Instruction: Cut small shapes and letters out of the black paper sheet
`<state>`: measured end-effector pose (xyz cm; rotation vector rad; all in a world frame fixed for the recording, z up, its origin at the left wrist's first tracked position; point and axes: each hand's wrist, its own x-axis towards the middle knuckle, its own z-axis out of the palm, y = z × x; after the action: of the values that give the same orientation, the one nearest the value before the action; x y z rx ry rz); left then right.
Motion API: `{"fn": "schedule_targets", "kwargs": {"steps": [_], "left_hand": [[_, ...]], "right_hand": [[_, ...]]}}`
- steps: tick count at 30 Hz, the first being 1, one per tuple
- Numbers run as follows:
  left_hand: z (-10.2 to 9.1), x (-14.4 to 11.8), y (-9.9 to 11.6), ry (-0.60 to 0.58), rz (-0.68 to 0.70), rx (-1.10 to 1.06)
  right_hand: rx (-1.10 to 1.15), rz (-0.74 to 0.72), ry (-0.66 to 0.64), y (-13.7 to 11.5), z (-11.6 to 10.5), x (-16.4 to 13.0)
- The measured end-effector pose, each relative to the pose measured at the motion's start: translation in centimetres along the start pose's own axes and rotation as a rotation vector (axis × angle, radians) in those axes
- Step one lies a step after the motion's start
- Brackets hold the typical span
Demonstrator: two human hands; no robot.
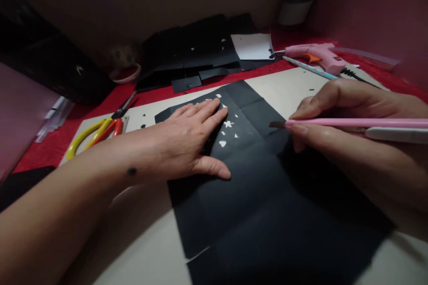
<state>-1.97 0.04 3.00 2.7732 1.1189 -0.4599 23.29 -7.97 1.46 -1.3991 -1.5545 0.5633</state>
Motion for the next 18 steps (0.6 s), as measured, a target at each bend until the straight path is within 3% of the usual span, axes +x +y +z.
{"fn": "schedule_targets", "kwargs": {"steps": [2,5,9,15,18], "left_hand": [[0.6,0.5,0.8,0.003,-0.107,0.062],[0.9,0.9,3.8,0.098,-0.376,0.244],[-0.2,0.4,6.3,0.053,-0.34,0.402],[-0.9,0.4,2.8,0.145,-0.303,0.311],[-1.0,0.2,2.3,0.073,-0.237,0.281]], "right_hand": [[-0.025,-0.072,0.025,-0.1,-0.2,0.2],[-0.023,-0.075,0.058,-0.5,-0.6,0.5],[-0.018,-0.036,-0.06,-0.5,-0.7,0.9],[0.027,0.072,-0.205,0.8,-0.3,1.1],[0.041,0.085,-0.261,1.4,-0.5,2.1]]}}
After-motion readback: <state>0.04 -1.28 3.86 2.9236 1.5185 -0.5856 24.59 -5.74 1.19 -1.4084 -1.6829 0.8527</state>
